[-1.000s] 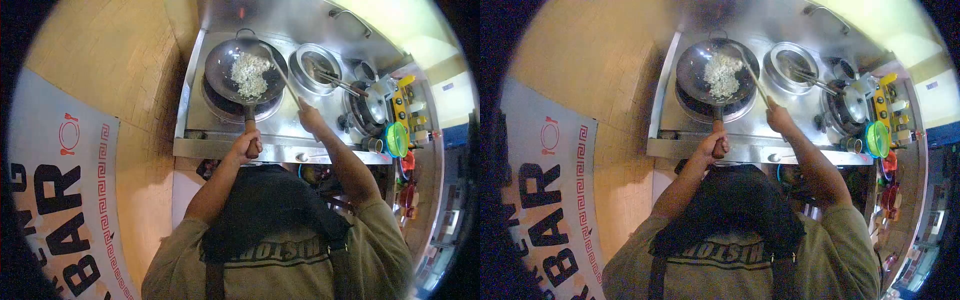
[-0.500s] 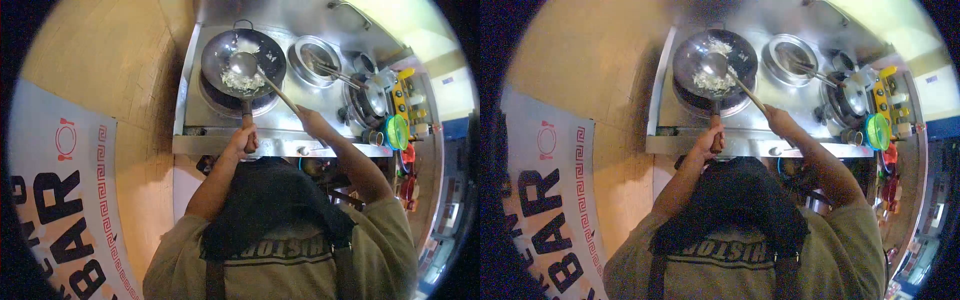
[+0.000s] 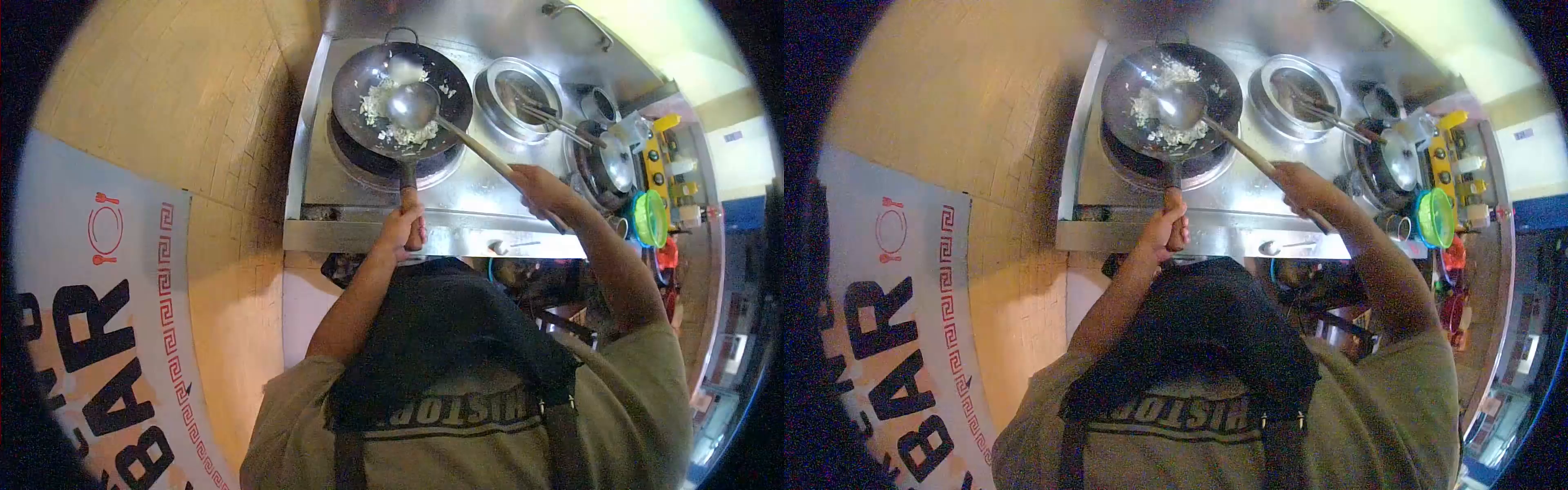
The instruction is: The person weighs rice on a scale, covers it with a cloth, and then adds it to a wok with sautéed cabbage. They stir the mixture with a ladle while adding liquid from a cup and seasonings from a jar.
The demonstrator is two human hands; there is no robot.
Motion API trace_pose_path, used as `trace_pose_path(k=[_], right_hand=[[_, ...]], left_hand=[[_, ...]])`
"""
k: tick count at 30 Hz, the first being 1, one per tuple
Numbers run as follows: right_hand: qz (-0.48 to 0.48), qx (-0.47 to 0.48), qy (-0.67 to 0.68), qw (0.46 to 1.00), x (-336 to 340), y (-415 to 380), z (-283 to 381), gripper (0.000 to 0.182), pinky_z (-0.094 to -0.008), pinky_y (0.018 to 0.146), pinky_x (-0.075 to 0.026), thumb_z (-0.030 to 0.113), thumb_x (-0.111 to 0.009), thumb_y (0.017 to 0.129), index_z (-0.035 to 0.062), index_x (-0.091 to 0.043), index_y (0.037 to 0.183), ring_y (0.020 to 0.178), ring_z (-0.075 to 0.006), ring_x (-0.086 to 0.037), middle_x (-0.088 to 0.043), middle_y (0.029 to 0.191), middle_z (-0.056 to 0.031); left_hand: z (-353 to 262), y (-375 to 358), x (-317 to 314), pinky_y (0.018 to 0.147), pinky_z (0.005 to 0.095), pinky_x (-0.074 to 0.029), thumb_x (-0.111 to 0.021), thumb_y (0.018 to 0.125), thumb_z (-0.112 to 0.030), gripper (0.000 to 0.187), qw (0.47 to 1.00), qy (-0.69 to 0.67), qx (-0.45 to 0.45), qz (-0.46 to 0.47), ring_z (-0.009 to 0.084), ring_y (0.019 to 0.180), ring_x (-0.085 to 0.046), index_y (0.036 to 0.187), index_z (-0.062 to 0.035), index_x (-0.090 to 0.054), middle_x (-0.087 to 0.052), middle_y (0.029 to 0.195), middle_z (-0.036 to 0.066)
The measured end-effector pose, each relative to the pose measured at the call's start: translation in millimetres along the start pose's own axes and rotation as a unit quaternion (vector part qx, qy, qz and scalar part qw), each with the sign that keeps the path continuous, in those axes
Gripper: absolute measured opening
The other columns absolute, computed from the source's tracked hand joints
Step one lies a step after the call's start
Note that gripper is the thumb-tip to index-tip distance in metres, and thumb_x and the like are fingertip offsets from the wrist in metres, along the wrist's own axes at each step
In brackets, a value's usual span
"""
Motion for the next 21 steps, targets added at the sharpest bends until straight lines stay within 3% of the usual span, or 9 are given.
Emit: trace_pose_path(k=[1,4,6,8,11,16,18,19,21], right_hand=[[0.008,-0.039,-0.005,0.999,10,-14,11,0.026,-0.0385,0.041,-0.049,0.020,-0.036,0.096,0.0055,-0.052,0.112,0.049,-0.0222,-0.060,-0.060,0.069,-0.0152],[-0.120,-0.019,-0.072,0.990,-22,38,-25,0.029,-0.0396,0.043,-0.050,0.024,-0.034,0.098,0.0046,-0.051,0.111,0.054,-0.0253,-0.063,-0.062,0.076,-0.0183],[-0.048,0.028,-0.084,0.995,0,60,-28,0.029,-0.0429,0.047,-0.051,0.025,-0.035,0.097,0.0050,-0.050,0.113,0.059,-0.0304,-0.064,-0.063,0.081,-0.0221],[-0.098,0.054,-0.128,0.985,1,34,-21,0.031,-0.0504,0.057,-0.052,0.023,-0.037,0.097,0.0075,-0.047,0.121,0.065,-0.0402,-0.064,-0.063,0.088,-0.0276],[-0.172,-0.001,-0.245,0.954,-1,45,-29,0.036,-0.0526,0.068,-0.051,0.018,-0.042,0.094,0.0099,-0.044,0.129,0.075,-0.0424,-0.064,-0.062,0.090,-0.0286],[-0.210,-0.002,-0.185,0.960,-21,46,0,0.058,-0.0499,0.074,-0.050,0.013,-0.047,0.089,0.0200,-0.026,0.144,0.081,-0.0420,-0.062,-0.060,0.094,-0.0291],[-0.160,-0.007,-0.175,0.971,-30,64,15,0.062,-0.0491,0.074,-0.051,0.010,-0.046,0.089,0.0190,-0.023,0.146,0.084,-0.0420,-0.063,-0.059,0.100,-0.0284],[-0.187,0.019,-0.233,0.954,-41,73,18,0.062,-0.0476,0.073,-0.053,0.008,-0.044,0.089,0.0163,-0.021,0.146,0.082,-0.0409,-0.064,-0.061,0.095,-0.0262],[-0.139,0.056,-0.286,0.946,-49,53,33,0.062,-0.0439,0.067,-0.055,0.008,-0.043,0.090,0.0106,-0.018,0.147,0.079,-0.0372,-0.066,-0.062,0.092,-0.0241]], left_hand=[[-1,3,-1,0.044,0.0337,-0.047,-0.062,0.087,-0.020,0.017,1.000,-0.013,-0.002,-0.003,0.0167,0.049,-0.052,0.089,-0.0069,-0.052,-0.053,0.066,0.004],[-1,0,-11,0.044,0.0335,-0.047,-0.063,0.087,-0.020,0.017,1.000,-0.021,0.011,-0.006,0.0165,0.049,-0.052,0.090,-0.0080,-0.052,-0.053,0.066,0.003],[-1,0,-6,0.044,0.0331,-0.046,-0.063,0.086,-0.019,0.016,1.000,-0.005,0.012,-0.013,0.0162,0.050,-0.052,0.091,-0.0085,-0.052,-0.053,0.066,0.004],[4,0,1,0.044,0.0334,-0.046,-0.064,0.086,-0.019,0.017,1.000,-0.020,0.010,-0.009,0.0164,0.050,-0.052,0.091,-0.0089,-0.052,-0.053,0.067,0.004],[-1,8,-7,0.043,0.0340,-0.046,-0.065,0.086,-0.020,0.018,0.999,-0.028,0.018,-0.008,0.0167,0.051,-0.052,0.089,-0.0092,-0.051,-0.053,0.068,0.004],[-2,0,-3,0.044,0.0345,-0.047,-0.065,0.087,-0.024,0.020,0.999,-0.032,0.010,0.001,0.0169,0.051,-0.053,0.087,-0.0097,-0.050,-0.053,0.068,0.003],[6,7,3,0.044,0.0341,-0.047,-0.065,0.087,-0.024,0.020,0.999,-0.031,0.008,0.018,0.0167,0.050,-0.052,0.087,-0.0098,-0.051,-0.053,0.068,0.003],[7,4,0,0.045,0.0341,-0.047,-0.065,0.087,-0.025,0.021,1.000,-0.015,0.017,0.015,0.0167,0.051,-0.052,0.087,-0.0098,-0.051,-0.053,0.068,0.003],[-3,0,-4,0.045,0.0340,-0.047,-0.065,0.087,-0.026,0.022,1.000,0.010,0.022,0.006,0.0168,0.051,-0.053,0.088,-0.0098,-0.051,-0.053,0.068,0.003]])
Point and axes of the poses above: each hand's wrist, its own y-axis towards the middle knuckle, its own x-axis out of the back of the hand, z = x × y, the point moved 1 cm from there along y, towards the middle knuckle
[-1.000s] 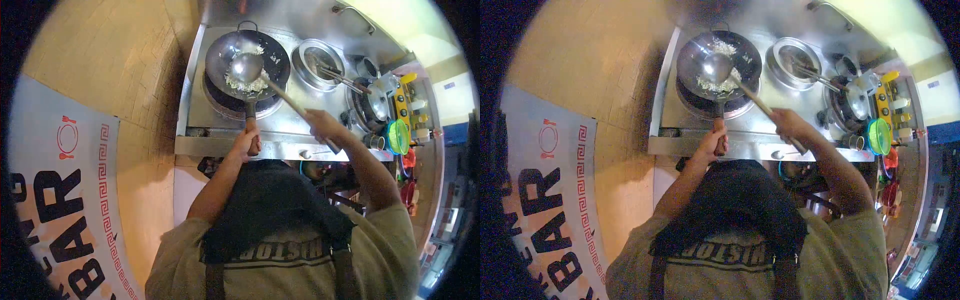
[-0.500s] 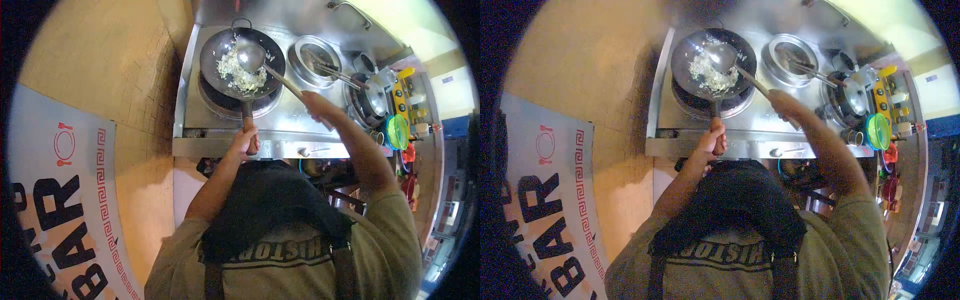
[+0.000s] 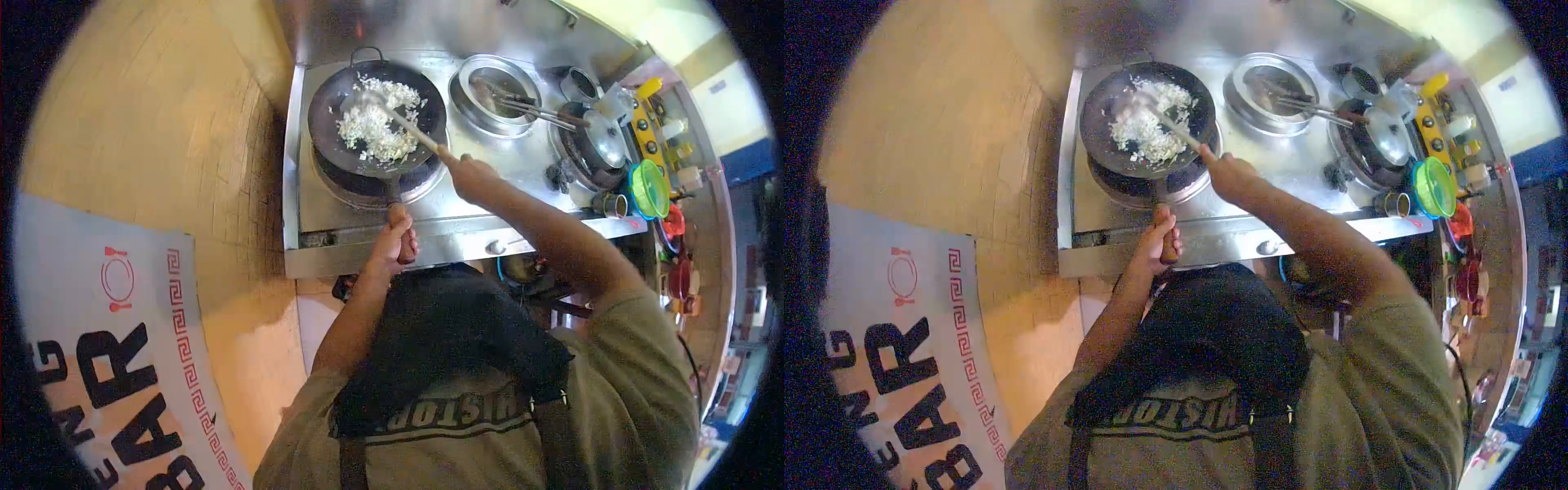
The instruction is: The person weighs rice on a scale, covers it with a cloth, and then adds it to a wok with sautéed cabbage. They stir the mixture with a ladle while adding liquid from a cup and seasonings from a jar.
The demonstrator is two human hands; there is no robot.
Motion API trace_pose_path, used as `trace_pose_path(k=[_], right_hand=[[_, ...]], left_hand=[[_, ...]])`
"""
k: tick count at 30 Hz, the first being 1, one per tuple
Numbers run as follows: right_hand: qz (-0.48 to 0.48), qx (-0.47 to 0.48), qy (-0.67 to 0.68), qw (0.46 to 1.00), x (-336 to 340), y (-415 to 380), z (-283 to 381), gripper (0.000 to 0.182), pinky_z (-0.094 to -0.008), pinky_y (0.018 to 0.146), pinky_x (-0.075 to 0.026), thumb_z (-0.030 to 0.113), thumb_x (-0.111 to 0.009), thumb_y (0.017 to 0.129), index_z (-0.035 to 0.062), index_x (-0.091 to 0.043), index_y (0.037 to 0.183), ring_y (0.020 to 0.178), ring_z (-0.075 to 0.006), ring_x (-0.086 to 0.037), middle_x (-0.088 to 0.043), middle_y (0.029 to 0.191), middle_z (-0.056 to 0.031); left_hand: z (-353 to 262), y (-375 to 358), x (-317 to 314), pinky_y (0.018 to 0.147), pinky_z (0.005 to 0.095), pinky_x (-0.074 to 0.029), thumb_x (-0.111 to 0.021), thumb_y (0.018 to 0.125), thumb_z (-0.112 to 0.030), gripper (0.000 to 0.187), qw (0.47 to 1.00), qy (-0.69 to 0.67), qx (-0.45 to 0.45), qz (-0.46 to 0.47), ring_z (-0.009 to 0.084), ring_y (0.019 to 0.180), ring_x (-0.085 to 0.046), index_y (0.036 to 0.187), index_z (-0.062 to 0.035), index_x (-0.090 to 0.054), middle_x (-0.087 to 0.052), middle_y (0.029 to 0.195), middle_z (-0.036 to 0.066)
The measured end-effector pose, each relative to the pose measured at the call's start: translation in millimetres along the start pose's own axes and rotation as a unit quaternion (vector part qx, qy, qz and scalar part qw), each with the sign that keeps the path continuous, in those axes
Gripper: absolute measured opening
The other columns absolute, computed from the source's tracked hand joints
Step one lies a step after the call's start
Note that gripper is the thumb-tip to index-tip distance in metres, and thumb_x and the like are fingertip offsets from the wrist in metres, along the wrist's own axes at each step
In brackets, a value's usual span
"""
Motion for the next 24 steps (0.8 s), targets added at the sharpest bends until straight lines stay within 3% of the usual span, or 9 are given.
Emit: trace_pose_path(k=[3,6,7,11,15,16,18,21,24], right_hand=[[0.040,0.015,-0.063,0.997,42,-62,12,0.058,-0.0428,0.055,-0.053,0.011,-0.047,0.090,0.0067,-0.027,0.144,0.064,-0.0329,-0.064,-0.060,0.081,-0.0210],[0.023,0.002,-0.095,0.995,34,-55,-3,0.057,-0.0410,0.047,-0.051,0.014,-0.046,0.091,0.0038,-0.026,0.144,0.058,-0.0289,-0.063,-0.059,0.075,-0.0164],[-0.008,0.041,-0.157,0.987,23,-39,2,0.055,-0.0425,0.054,-0.054,0.009,-0.045,0.090,-0.0025,-0.027,0.140,0.065,-0.0296,-0.067,-0.065,0.078,-0.0179],[0.006,0.040,0.011,0.999,4,-23,34,0.052,-0.0465,0.051,-0.052,0.009,-0.041,0.090,-0.0061,-0.027,0.138,0.060,-0.0348,-0.065,-0.064,0.077,-0.0222],[0.065,0.060,-0.066,0.994,15,-89,22,0.069,-0.0479,0.053,-0.051,0.005,-0.048,0.084,0.0103,-0.019,0.147,0.059,-0.0337,-0.064,-0.061,0.073,-0.0229],[0.088,0.026,-0.033,0.995,33,-84,15,0.066,-0.0457,0.054,-0.051,0.005,-0.048,0.084,0.0110,-0.026,0.146,0.060,-0.0317,-0.064,-0.062,0.072,-0.0207],[-0.025,0.138,0.094,0.986,33,-59,-32,0.060,-0.0401,0.052,-0.049,0.006,-0.048,0.085,0.0109,-0.034,0.143,0.058,-0.0275,-0.064,-0.063,0.074,-0.0191],[0.143,0.011,0.221,0.965,128,-101,1,0.054,-0.0401,0.058,-0.049,0.010,-0.049,0.086,0.0098,-0.041,0.139,0.061,-0.0296,-0.064,-0.064,0.076,-0.0216],[0.176,-0.004,0.139,0.975,144,-126,-3,0.053,-0.0412,0.063,-0.049,0.011,-0.050,0.087,0.0118,-0.040,0.140,0.065,-0.0321,-0.063,-0.064,0.078,-0.0242]], left_hand=[[-1,-2,1,0.046,0.0342,-0.047,-0.065,0.087,-0.027,0.023,1.000,-0.024,0.004,0.011,0.0163,0.052,-0.053,0.089,-0.0100,-0.050,-0.053,0.069,0.003],[-1,-2,1,0.046,0.0340,-0.047,-0.065,0.087,-0.027,0.023,1.000,-0.023,0.009,0.006,0.0160,0.053,-0.053,0.089,-0.0102,-0.050,-0.053,0.070,0.003],[-4,0,-1,0.046,0.0336,-0.047,-0.065,0.087,-0.027,0.021,1.000,-0.027,0.016,0.003,0.0158,0.052,-0.053,0.088,-0.0116,-0.051,-0.053,0.068,0.002],[-10,-2,0,0.047,0.0324,-0.046,-0.063,0.087,-0.023,0.016,1.000,0.007,0.022,-0.019,0.0164,0.050,-0.052,0.081,-0.0125,-0.052,-0.053,0.063,0.001],[-11,-45,-54,0.046,0.0343,-0.045,-0.061,0.084,-0.012,0.017,0.996,-0.080,0.035,0.034,0.0190,0.050,-0.052,0.073,-0.0049,-0.051,-0.050,0.060,0.005],[-8,-55,-68,0.046,0.0341,-0.044,-0.061,0.084,-0.011,0.017,0.995,-0.085,0.035,0.026,0.0190,0.050,-0.051,0.072,-0.0048,-0.051,-0.050,0.059,0.006],[-22,-55,-90,0.046,0.0338,-0.044,-0.061,0.083,-0.010,0.018,0.996,-0.085,0.016,0.017,0.0190,0.050,-0.051,0.069,-0.0047,-0.051,-0.050,0.058,0.006],[-11,-40,-72,0.046,0.0346,-0.045,-0.062,0.082,-0.011,0.018,0.995,-0.100,0.010,-0.003,0.0190,0.050,-0.052,0.068,-0.0046,-0.052,-0.050,0.057,0.006],[-5,-24,-53,0.048,0.0344,-0.047,-0.062,0.084,-0.013,0.015,0.998,-0.053,-0.002,0.024,0.0163,0.051,-0.052,0.074,-0.0067,-0.053,-0.051,0.062,0.004]])
Point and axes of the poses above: each hand's wrist, its own y-axis towards the middle knuckle, its own x-axis out of the back of the hand, z = x × y, the point moved 1 cm from there along y, towards the middle knuckle
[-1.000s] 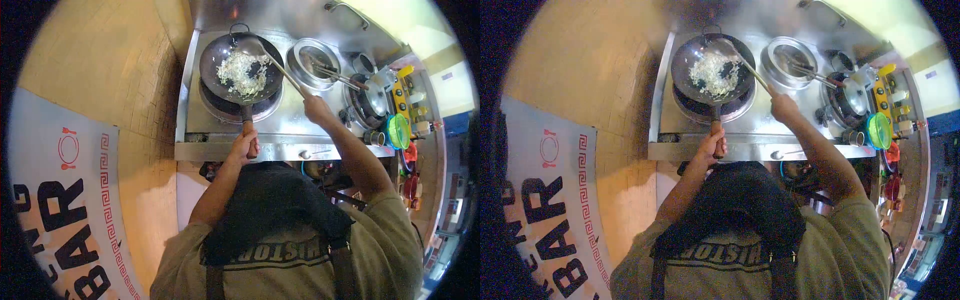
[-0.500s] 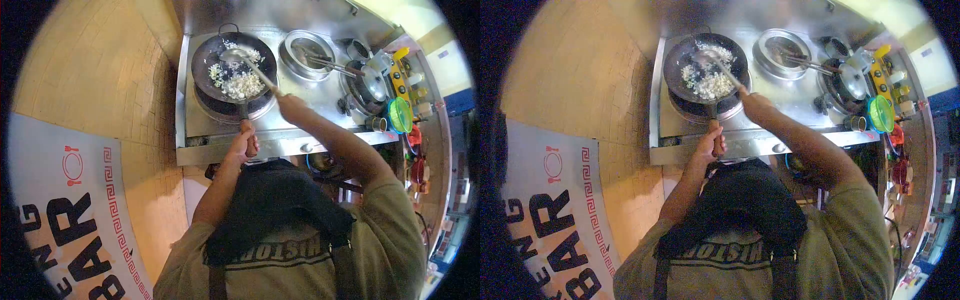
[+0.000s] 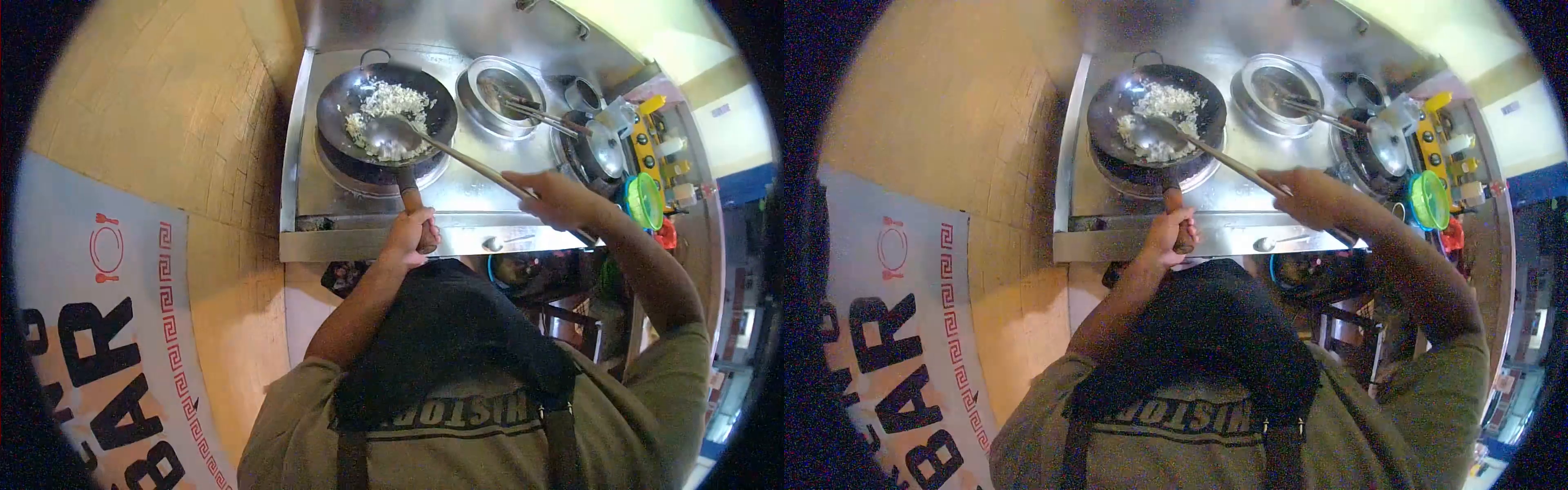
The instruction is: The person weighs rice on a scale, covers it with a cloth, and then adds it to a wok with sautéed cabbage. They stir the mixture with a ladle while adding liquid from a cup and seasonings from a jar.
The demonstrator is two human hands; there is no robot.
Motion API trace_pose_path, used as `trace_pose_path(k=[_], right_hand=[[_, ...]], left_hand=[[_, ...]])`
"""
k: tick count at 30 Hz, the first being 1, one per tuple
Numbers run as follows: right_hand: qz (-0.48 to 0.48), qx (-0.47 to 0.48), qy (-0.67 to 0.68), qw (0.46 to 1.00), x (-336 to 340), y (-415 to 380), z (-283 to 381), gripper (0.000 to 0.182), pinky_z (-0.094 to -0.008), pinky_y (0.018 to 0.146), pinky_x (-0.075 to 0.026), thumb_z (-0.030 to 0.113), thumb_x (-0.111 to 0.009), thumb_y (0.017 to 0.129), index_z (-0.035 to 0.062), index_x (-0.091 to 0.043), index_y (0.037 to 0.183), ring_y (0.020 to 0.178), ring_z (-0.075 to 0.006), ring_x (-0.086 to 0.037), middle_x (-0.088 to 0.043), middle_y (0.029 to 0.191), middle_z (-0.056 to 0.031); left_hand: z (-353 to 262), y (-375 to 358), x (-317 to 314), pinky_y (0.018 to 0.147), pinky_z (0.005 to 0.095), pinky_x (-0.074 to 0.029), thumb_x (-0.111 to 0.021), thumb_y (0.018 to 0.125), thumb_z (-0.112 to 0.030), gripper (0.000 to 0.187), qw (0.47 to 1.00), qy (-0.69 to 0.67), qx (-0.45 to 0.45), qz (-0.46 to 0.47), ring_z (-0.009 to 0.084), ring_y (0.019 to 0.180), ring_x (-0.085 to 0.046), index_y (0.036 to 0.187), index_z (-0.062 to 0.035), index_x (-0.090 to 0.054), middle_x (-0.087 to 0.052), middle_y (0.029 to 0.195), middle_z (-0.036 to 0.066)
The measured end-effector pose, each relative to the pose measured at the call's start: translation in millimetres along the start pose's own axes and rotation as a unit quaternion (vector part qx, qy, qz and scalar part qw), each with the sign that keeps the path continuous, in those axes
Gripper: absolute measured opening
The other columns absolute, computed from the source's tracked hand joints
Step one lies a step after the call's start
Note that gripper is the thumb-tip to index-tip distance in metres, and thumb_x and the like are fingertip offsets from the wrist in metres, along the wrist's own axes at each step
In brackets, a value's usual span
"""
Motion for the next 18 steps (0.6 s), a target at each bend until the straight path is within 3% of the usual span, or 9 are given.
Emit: trace_pose_path(k=[1,2,4,8,10,11,14,16,18], right_hand=[[-0.015,0.036,-0.077,0.996,-16,3,-15,0.057,-0.0445,0.068,-0.049,0.010,-0.050,0.088,0.0130,-0.034,0.143,0.070,-0.0339,-0.064,-0.063,0.078,-0.0257],[-0.004,0.008,-0.136,0.991,-28,4,-15,0.063,-0.0464,0.069,-0.051,0.009,-0.050,0.088,0.0151,-0.027,0.145,0.070,-0.0340,-0.065,-0.063,0.078,-0.0260],[-0.072,-0.015,-0.229,0.971,-57,22,-20,0.065,-0.0487,0.068,-0.051,0.007,-0.049,0.087,0.0134,-0.022,0.146,0.071,-0.0354,-0.065,-0.062,0.079,-0.0252],[-0.139,-0.036,-0.157,0.977,-110,133,-28,0.063,-0.0451,0.059,-0.052,0.004,-0.047,0.086,0.0021,-0.021,0.143,0.067,-0.0344,-0.065,-0.063,0.078,-0.0217],[-0.143,0.020,-0.197,0.970,-124,136,-11,0.055,-0.0431,0.055,-0.054,0.006,-0.043,0.088,-0.0030,-0.026,0.139,0.062,-0.0354,-0.065,-0.065,0.078,-0.0202],[-0.118,0.006,-0.157,0.980,-120,114,1,0.057,-0.0444,0.059,-0.054,0.007,-0.045,0.087,0.0030,-0.028,0.141,0.067,-0.0363,-0.066,-0.064,0.083,-0.0236],[-0.051,0.005,-0.172,0.984,-106,72,-18,0.072,-0.0463,0.066,-0.051,0.005,-0.051,0.081,0.0017,-0.017,0.145,0.070,-0.0365,-0.063,-0.063,0.079,-0.0218],[-0.064,-0.013,-0.153,0.986,-92,71,-40,0.076,-0.0463,0.069,-0.050,0.005,-0.051,0.081,0.0101,-0.015,0.147,0.074,-0.0377,-0.062,-0.062,0.082,-0.0234],[-0.169,0.010,-0.095,0.981,-88,80,-39,0.071,-0.0461,0.068,-0.050,0.006,-0.050,0.082,0.0155,-0.023,0.146,0.076,-0.0387,-0.062,-0.061,0.083,-0.0256]], left_hand=[[2,3,5,0.049,0.0342,-0.048,-0.062,0.084,-0.014,0.014,1.000,0.016,-0.001,0.009,0.0148,0.051,-0.052,0.077,-0.0078,-0.053,-0.052,0.064,0.002],[5,5,11,0.049,0.0343,-0.048,-0.062,0.084,-0.014,0.013,1.000,0.003,-0.002,0.007,0.0148,0.051,-0.052,0.077,-0.0079,-0.053,-0.052,0.064,0.002],[7,9,17,0.048,0.0346,-0.048,-0.062,0.085,-0.014,0.012,1.000,-0.019,-0.003,0.006,0.0146,0.051,-0.052,0.079,-0.0081,-0.053,-0.052,0.065,0.002],[0,4,19,0.047,0.0341,-0.048,-0.061,0.085,-0.014,0.011,1.000,0.018,0.003,-0.005,0.0151,0.051,-0.052,0.081,-0.0076,-0.053,-0.051,0.065,0.001],[-4,7,32,0.047,0.0337,-0.048,-0.061,0.085,-0.013,0.011,0.999,0.035,0.010,0.020,0.0154,0.052,-0.053,0.081,-0.0069,-0.052,-0.052,0.065,0.002],[-4,1,33,0.046,0.0336,-0.048,-0.061,0.085,-0.013,0.012,0.999,0.042,0.007,-0.009,0.0161,0.051,-0.053,0.079,-0.0057,-0.053,-0.052,0.063,0.003],[-20,-20,1,0.046,0.0336,-0.048,-0.061,0.084,-0.013,0.014,0.999,0.016,0.001,-0.045,0.0177,0.049,-0.055,0.075,-0.0033,-0.054,-0.053,0.059,0.005],[-17,-39,-33,0.048,0.0339,-0.049,-0.060,0.084,-0.013,0.015,0.997,-0.065,0.017,-0.029,0.0183,0.050,-0.056,0.075,-0.0030,-0.054,-0.052,0.057,0.005],[-15,-31,-26,0.049,0.0339,-0.048,-0.061,0.083,-0.013,0.014,1.000,-0.006,-0.007,-0.002,0.0196,0.050,-0.056,0.076,-0.0027,-0.054,-0.055,0.059,0.007]])
Point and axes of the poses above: each hand's wrist, its own y-axis towards the middle knuckle, its own x-axis out of the back of the hand, z = x × y, the point moved 1 cm from there along y, towards the middle knuckle
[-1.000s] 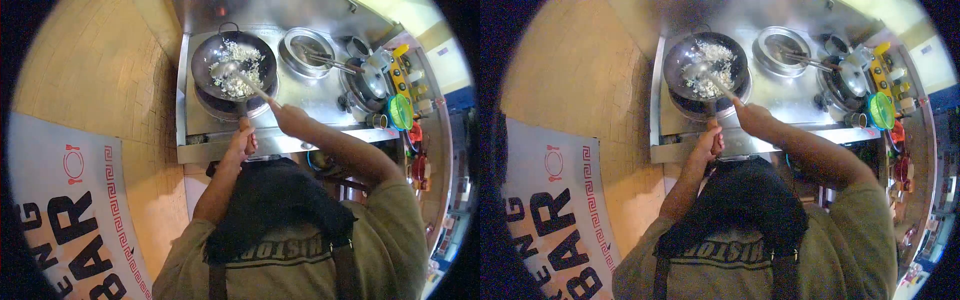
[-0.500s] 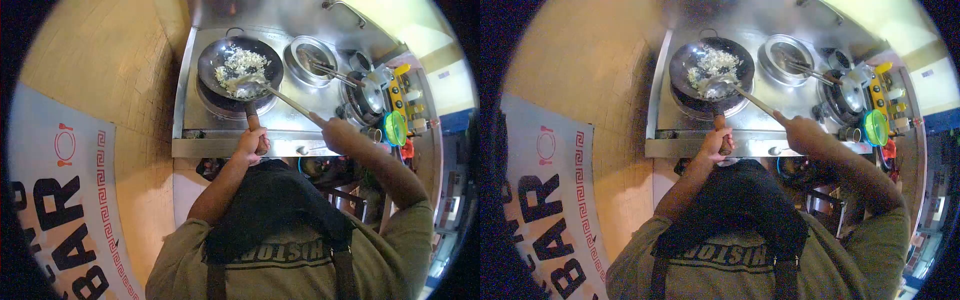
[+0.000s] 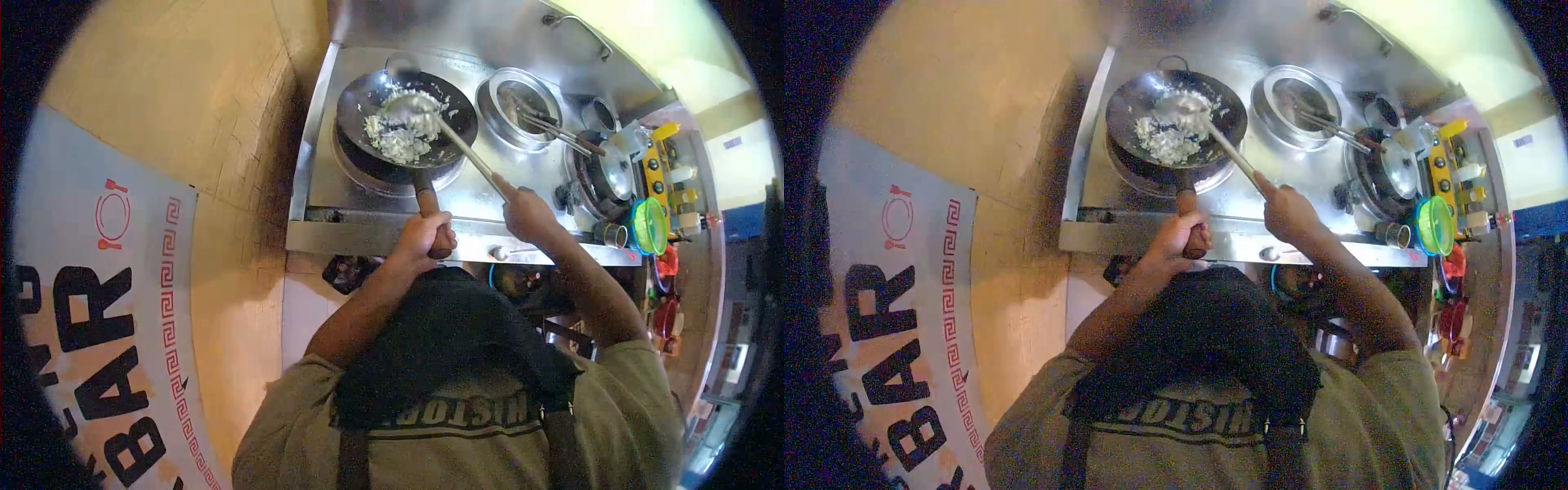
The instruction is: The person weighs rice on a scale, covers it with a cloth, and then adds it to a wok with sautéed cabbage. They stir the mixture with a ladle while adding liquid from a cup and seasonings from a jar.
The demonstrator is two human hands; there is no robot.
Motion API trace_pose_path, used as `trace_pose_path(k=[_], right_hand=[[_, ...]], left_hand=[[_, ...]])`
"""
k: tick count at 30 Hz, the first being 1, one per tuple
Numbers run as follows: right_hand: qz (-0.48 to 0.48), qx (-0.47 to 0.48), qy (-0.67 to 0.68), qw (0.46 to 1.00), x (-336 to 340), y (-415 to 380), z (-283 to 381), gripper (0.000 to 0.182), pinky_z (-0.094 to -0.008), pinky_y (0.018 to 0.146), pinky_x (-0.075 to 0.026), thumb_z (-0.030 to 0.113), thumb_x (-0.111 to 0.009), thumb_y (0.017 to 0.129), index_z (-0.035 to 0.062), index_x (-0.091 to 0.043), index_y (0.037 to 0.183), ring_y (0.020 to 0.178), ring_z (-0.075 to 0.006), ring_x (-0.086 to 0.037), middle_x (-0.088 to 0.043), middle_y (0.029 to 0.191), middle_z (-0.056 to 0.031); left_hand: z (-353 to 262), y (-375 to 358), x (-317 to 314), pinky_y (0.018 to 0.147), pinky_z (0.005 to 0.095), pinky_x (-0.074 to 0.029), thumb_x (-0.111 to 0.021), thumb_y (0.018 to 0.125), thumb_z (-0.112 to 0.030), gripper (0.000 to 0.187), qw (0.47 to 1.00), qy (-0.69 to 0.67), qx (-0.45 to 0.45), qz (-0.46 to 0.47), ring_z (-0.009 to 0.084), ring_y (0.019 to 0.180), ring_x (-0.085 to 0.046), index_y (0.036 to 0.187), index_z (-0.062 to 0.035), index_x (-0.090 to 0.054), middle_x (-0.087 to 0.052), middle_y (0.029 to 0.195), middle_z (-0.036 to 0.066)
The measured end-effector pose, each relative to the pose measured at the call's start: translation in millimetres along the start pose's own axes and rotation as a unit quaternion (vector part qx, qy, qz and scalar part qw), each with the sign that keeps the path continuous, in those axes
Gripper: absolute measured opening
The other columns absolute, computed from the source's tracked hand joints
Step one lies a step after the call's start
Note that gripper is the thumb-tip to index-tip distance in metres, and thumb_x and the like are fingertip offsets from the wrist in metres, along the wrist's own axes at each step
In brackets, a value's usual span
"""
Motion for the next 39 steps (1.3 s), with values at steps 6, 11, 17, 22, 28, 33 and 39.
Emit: trace_pose_path(k=[6,11,17,22,28,33,39], right_hand=[[0.013,-0.079,0.167,0.983,-24,94,46,0.067,-0.0474,0.072,-0.051,0.005,-0.046,0.082,0.0187,-0.027,0.145,0.080,-0.0387,-0.064,-0.061,0.084,-0.0286],[0.082,0.069,-0.045,0.993,-14,-8,43,0.070,-0.0472,0.058,-0.053,0.005,-0.047,0.086,0.0084,-0.013,0.147,0.069,-0.0382,-0.065,-0.062,0.085,-0.0265],[0.011,0.060,-0.267,0.962,71,-23,-30,0.059,-0.0428,0.054,-0.055,0.009,-0.047,0.089,0.0232,-0.029,0.144,0.067,-0.0316,-0.066,-0.062,0.088,-0.0187],[-0.016,0.066,-0.333,0.940,137,-46,-29,0.061,-0.0403,0.062,-0.056,0.009,-0.049,0.087,0.0257,-0.032,0.143,0.079,-0.0316,-0.066,-0.059,0.101,-0.0205],[0.023,-0.018,-0.075,0.997,19,39,-79,0.060,-0.0491,0.080,-0.050,0.007,-0.046,0.083,0.0180,-0.037,0.141,0.087,-0.0395,-0.063,-0.063,0.092,-0.0273],[-0.013,-0.111,0.184,0.977,-12,55,-32,0.050,-0.0484,0.082,-0.048,0.012,-0.048,0.086,0.0141,-0.044,0.136,0.091,-0.0442,-0.061,-0.061,0.095,-0.0310],[-0.143,0.095,0.117,0.978,-42,58,-31,0.045,-0.0378,0.048,-0.050,0.020,-0.052,0.090,0.0091,-0.045,0.133,0.053,-0.0248,-0.060,-0.061,0.070,-0.0134]], left_hand=[[10,26,25,0.047,0.0356,-0.048,-0.062,0.081,-0.009,0.011,1.000,0.024,0.002,-0.011,0.0199,0.050,-0.055,0.077,-0.0033,-0.054,-0.054,0.063,0.007],[10,37,57,0.046,0.0338,-0.048,-0.060,0.082,-0.009,0.010,0.996,0.072,0.005,-0.044,0.0184,0.051,-0.055,0.080,-0.0032,-0.052,-0.052,0.065,0.005],[3,-22,-26,0.049,0.0303,-0.047,-0.062,0.083,-0.012,0.012,0.998,0.023,0.054,-0.008,0.0151,0.054,-0.054,0.077,-0.0060,-0.053,-0.053,0.066,0.003],[12,19,17,0.051,0.0317,-0.047,-0.063,0.081,-0.010,0.013,0.999,-0.010,0.013,0.029,0.0158,0.054,-0.054,0.075,-0.0054,-0.053,-0.053,0.066,0.003],[17,29,35,0.050,0.0309,-0.046,-0.062,0.082,-0.007,0.014,0.998,-0.058,0.011,0.027,0.0153,0.055,-0.052,0.086,-0.0063,-0.049,-0.049,0.067,0.003],[26,34,58,0.050,0.0307,-0.048,-0.061,0.084,-0.007,0.015,0.997,-0.069,0.025,0.036,0.0158,0.056,-0.053,0.090,-0.0068,-0.047,-0.050,0.069,0.004],[28,35,74,0.061,0.0379,-0.052,-0.065,0.085,-0.017,0.032,0.986,0.151,-0.033,-0.056,0.0228,0.068,-0.058,0.107,-0.0020,-0.048,-0.053,0.080,0.007]])
Point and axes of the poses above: each hand's wrist, its own y-axis towards the middle knuckle, its own x-axis out of the back of the hand, z = x × y, the point moved 1 cm from there along y, towards the middle knuckle
